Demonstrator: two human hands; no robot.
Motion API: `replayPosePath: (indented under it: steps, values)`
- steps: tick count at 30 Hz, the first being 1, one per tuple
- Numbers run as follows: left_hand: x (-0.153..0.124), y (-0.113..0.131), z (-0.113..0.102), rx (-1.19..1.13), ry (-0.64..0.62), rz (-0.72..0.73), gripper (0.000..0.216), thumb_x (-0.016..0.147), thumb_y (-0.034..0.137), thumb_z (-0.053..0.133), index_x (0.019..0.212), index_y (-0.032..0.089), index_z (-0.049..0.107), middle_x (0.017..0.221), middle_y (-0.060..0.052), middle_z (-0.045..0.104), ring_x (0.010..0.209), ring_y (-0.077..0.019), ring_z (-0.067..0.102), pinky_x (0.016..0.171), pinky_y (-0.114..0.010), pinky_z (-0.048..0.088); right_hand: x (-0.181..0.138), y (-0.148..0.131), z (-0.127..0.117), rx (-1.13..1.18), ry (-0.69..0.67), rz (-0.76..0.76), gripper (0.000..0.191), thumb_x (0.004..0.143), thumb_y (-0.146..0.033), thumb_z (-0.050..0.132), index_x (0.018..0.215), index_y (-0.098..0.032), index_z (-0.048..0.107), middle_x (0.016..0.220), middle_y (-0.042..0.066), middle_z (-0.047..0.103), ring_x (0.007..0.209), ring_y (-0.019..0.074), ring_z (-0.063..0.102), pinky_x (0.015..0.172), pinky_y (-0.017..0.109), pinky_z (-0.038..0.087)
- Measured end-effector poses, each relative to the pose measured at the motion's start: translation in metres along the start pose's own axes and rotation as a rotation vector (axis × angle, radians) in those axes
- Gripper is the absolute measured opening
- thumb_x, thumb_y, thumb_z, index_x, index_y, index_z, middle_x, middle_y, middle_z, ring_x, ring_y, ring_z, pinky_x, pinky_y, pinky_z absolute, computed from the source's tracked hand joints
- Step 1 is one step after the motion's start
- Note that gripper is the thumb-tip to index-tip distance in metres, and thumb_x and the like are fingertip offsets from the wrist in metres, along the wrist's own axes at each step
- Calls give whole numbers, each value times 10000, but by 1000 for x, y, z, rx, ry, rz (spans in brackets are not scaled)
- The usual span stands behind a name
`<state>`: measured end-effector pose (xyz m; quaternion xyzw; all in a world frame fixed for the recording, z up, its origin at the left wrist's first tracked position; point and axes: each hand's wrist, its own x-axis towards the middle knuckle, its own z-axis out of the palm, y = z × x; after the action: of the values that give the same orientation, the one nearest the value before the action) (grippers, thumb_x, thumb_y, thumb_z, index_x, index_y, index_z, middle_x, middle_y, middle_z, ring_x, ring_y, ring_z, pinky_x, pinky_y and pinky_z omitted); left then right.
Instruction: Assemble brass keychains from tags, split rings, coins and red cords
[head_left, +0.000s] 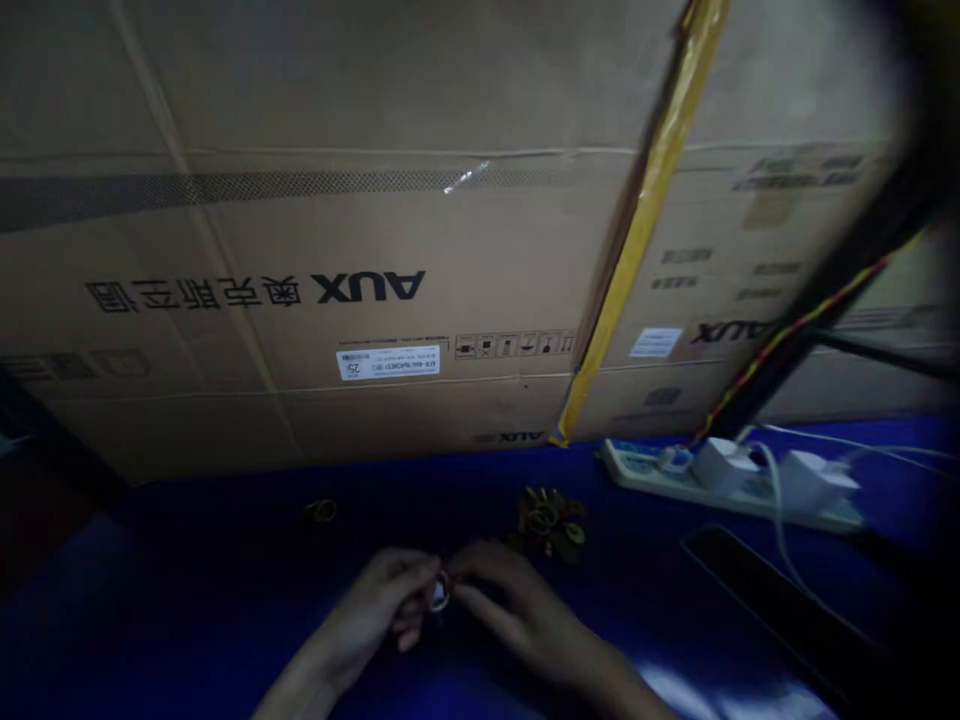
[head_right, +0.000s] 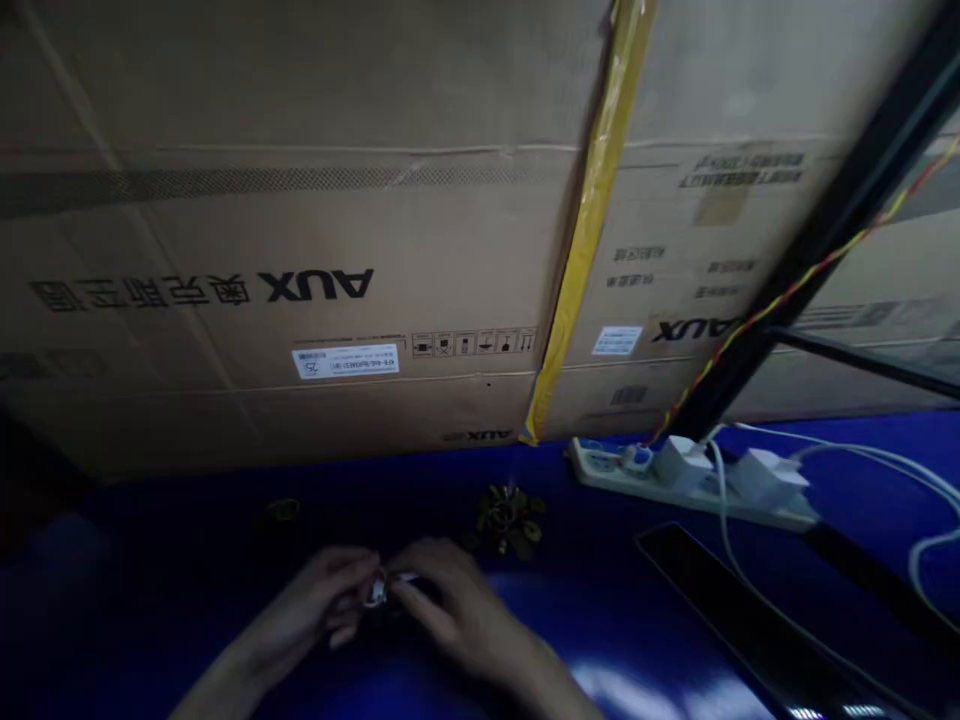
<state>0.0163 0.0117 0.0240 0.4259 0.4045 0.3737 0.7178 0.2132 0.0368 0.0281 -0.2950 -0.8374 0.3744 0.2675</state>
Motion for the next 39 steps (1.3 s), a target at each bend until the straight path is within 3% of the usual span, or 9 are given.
replayPosePath:
  steps: [7,11,22,28,33,39]
  values:
    - [-2,2,-1,-94,-70,25,377,825,467,626,645,156,511,498,99,270,414,-40,180,407,-182,245,0,-6,8,100,34,111,286,987,-389,385,940,-237,622,897,7,642,857,170,579,809,278,425]
    - [2,-4,0,-155,-31,50,372,820,462,640,659,146,528,498,97,288,405,-34,191,405,-182,250,1,-8,13,170,66,133,299,994,-398,349,915,-223,577,844,-1,617,791,154,572,739,251,435]
    - [11,-14,3,-215,86,117,349,825,465,635,745,131,572,515,79,377,401,-30,252,407,-166,325,-4,2,32,-45,248,41,184,970,-305,430,931,-224,591,872,15,664,796,155,600,764,260,431]
    - [16,-18,-1,117,236,196,376,768,481,675,896,140,581,596,31,545,397,-48,386,403,-177,348,-2,2,24,-128,293,40,220,973,-293,396,883,-217,582,824,20,660,765,162,599,705,260,428]
    - [9,-14,6,583,454,422,234,856,389,594,774,170,614,728,-9,569,639,-126,531,581,-218,416,0,10,27,-163,326,106,218,971,-290,401,879,-212,583,818,23,660,746,165,598,674,254,424]
    - [2,-13,9,914,326,510,209,926,298,508,844,193,669,772,-21,596,701,-145,561,648,-234,405,0,12,29,-214,294,108,179,963,-276,422,909,-218,583,844,20,669,763,171,608,713,266,414]
